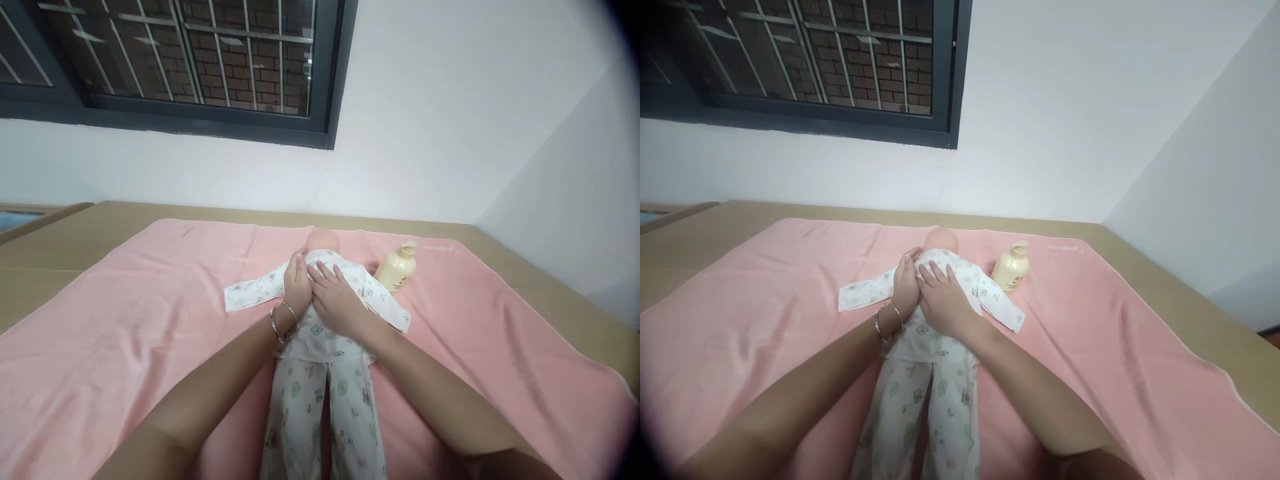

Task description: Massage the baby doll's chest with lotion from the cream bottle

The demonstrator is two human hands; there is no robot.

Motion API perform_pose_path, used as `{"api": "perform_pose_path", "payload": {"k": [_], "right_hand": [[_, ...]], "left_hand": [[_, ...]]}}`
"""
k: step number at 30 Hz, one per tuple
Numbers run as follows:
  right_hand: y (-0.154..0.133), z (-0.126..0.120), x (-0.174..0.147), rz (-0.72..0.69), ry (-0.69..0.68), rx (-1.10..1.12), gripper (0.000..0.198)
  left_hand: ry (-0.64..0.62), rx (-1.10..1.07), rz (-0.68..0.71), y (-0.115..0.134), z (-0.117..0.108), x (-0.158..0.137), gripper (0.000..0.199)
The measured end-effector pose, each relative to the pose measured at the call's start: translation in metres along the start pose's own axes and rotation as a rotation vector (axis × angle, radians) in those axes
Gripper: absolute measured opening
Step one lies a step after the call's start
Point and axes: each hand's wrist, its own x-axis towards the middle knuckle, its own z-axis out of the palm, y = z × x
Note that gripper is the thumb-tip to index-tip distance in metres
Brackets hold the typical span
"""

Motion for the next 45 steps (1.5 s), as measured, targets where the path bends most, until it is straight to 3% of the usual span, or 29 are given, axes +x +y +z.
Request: {"api": "perform_pose_path", "payload": {"k": [3, 7, 10, 12, 15, 20, 22, 26, 31, 34, 38, 40, 43, 45], "right_hand": [[0.027, -0.001, 0.009, -0.029, 0.015, 0.101, 0.044], [0.047, 0.001, 0.012, 0.284, 0.089, 0.091, 0.053], [0.025, 0.003, 0.003, 0.445, 0.091, -0.055, 0.060], [0.003, 0.005, -0.005, 0.373, 0.089, -0.132, 0.058], [-0.016, 0.007, -0.009, 0.102, 0.063, -0.092, 0.053], [0.017, 0.001, 0.004, -0.103, 0.045, 0.050, 0.049], [0.039, -0.001, 0.009, -0.095, 0.035, 0.101, 0.045], [0.059, 0.001, 0.010, 0.076, 0.054, 0.128, 0.048], [0.034, -0.002, 0.005, 0.366, 0.044, -0.033, 0.059], [0.015, -0.018, -0.002, 0.446, 0.027, -0.156, 0.053], [0.005, -0.044, -0.009, 0.405, -0.043, -0.081, 0.036], [0.008, -0.046, -0.007, 0.333, 0.053, 0.023, 0.035], [0.021, -0.029, 0.002, 0.231, 0.255, 0.163, 0.036], [0.032, -0.011, 0.009, 0.198, 0.280, 0.235, 0.038]], "left_hand": [[-0.022, 0.054, 0.021, 0.004, -0.002, 0.000, 0.049], [-0.056, 0.119, 0.053, 0.009, -0.003, 0.000, 0.042], [-0.066, 0.123, 0.049, 0.009, -0.004, 0.000, 0.036], [-0.076, 0.109, 0.044, 0.007, -0.004, 0.001, 0.035], [-0.097, 0.073, 0.039, 0.004, -0.004, 0.002, 0.036], [-0.094, 0.076, 0.025, 0.006, -0.005, 0.001, 0.037], [-0.103, 0.092, 0.034, 0.008, -0.006, 0.001, 0.037], [-0.125, 0.139, 0.072, 0.007, -0.005, 0.001, 0.035], [-0.127, 0.464, 0.212, -0.002, -0.004, 0.004, 0.030], [-0.144, 0.612, 0.307, 0.002, -0.006, 0.003, 0.029], [-0.182, 0.529, 0.463, 0.016, -0.008, 0.004, 0.031], [-0.175, 0.478, 0.491, 0.019, -0.009, 0.009, 0.034], [-0.204, 0.511, 0.456, 0.012, -0.008, 0.018, 0.030], [-0.259, 0.572, 0.412, 0.004, -0.008, 0.023, 0.023]]}}
